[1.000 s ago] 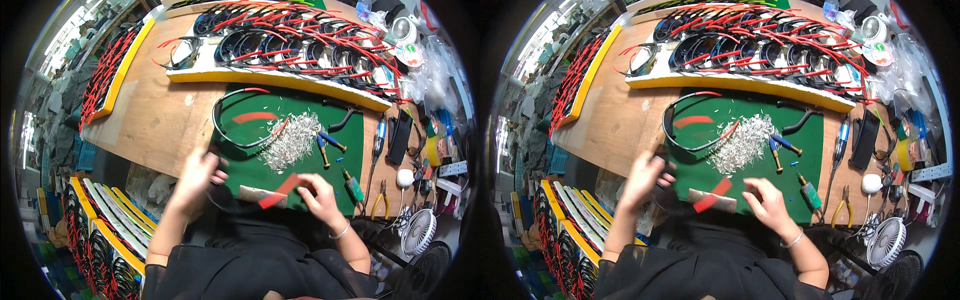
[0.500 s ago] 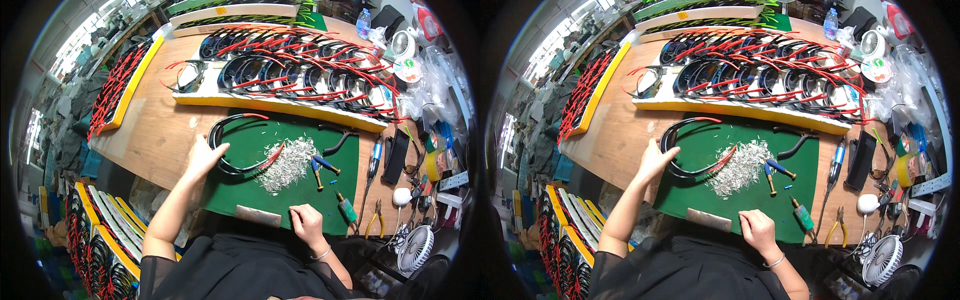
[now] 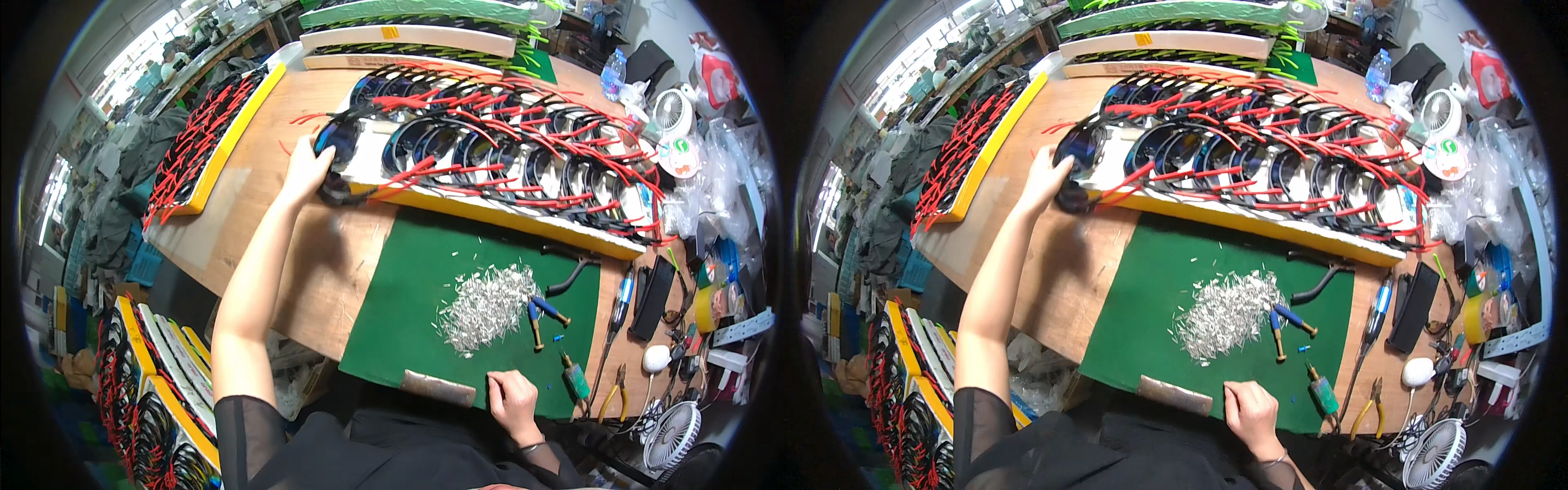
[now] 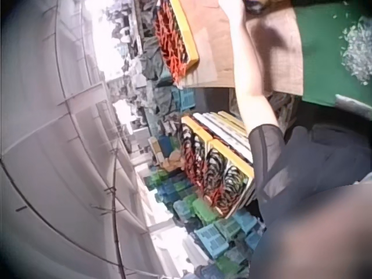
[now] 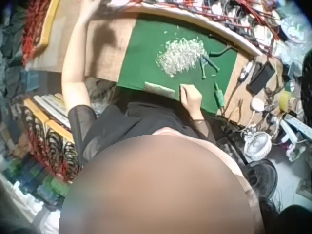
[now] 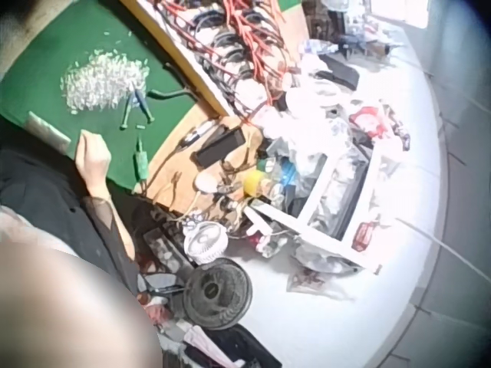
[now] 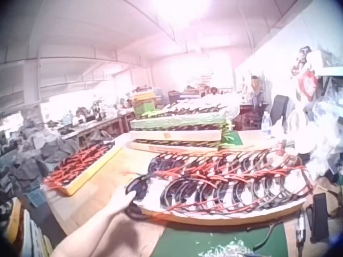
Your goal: The person repairs a pair of sunglasses by inserting a small metal pin into the hinge area using a screwdriver and pliers. They repeatedly test the fit and adjust the pin before placing the sunglasses on a tray with other units.
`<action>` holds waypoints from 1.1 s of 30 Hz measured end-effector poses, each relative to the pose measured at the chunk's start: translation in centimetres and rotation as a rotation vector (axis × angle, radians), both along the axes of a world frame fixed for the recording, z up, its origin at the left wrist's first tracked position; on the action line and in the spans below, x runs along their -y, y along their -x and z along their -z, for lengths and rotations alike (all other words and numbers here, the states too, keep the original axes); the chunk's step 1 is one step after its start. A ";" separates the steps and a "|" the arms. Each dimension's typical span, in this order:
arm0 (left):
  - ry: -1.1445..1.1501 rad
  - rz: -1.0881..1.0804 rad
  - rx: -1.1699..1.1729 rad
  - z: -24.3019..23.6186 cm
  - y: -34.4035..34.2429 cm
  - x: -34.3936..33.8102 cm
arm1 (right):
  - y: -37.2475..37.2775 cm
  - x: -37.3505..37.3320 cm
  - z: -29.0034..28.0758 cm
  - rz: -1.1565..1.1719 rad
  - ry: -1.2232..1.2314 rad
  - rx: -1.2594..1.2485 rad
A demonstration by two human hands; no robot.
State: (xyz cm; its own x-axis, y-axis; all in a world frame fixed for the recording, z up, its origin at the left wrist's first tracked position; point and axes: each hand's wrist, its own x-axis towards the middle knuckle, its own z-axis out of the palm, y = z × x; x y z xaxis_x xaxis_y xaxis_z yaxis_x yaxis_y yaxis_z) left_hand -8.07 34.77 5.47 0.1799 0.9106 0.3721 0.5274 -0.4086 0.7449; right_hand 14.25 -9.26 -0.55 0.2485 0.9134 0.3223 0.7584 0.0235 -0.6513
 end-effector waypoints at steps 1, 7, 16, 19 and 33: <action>-0.045 0.019 -0.043 0.2 -0.8 -3.1 | 0.0 0.0 0.0 0.013 0.004 0.010; 0.005 0.015 -0.297 -0.3 -7.3 -6.8 | 0.1 0.1 0.5 0.104 0.001 0.061; -0.147 -0.066 -0.726 1.4 -9.5 -5.4 | 0.3 -0.1 0.7 0.125 0.039 0.076; -0.208 -0.131 -0.511 2.0 -8.5 -5.8 | 0.5 -0.3 0.7 0.109 0.024 0.067; 0.016 -0.038 -0.811 2.0 -3.7 -4.2 | 0.6 -0.3 0.3 0.116 -0.023 0.079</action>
State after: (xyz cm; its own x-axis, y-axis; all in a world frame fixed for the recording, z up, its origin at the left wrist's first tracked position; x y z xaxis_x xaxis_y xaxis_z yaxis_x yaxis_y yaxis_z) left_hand -4.41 38.93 3.51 0.3566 0.9257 0.1260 0.9191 -0.3718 0.1303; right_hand 13.65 -8.96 -0.83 0.3249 0.8721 0.3659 0.8060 -0.0529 -0.5896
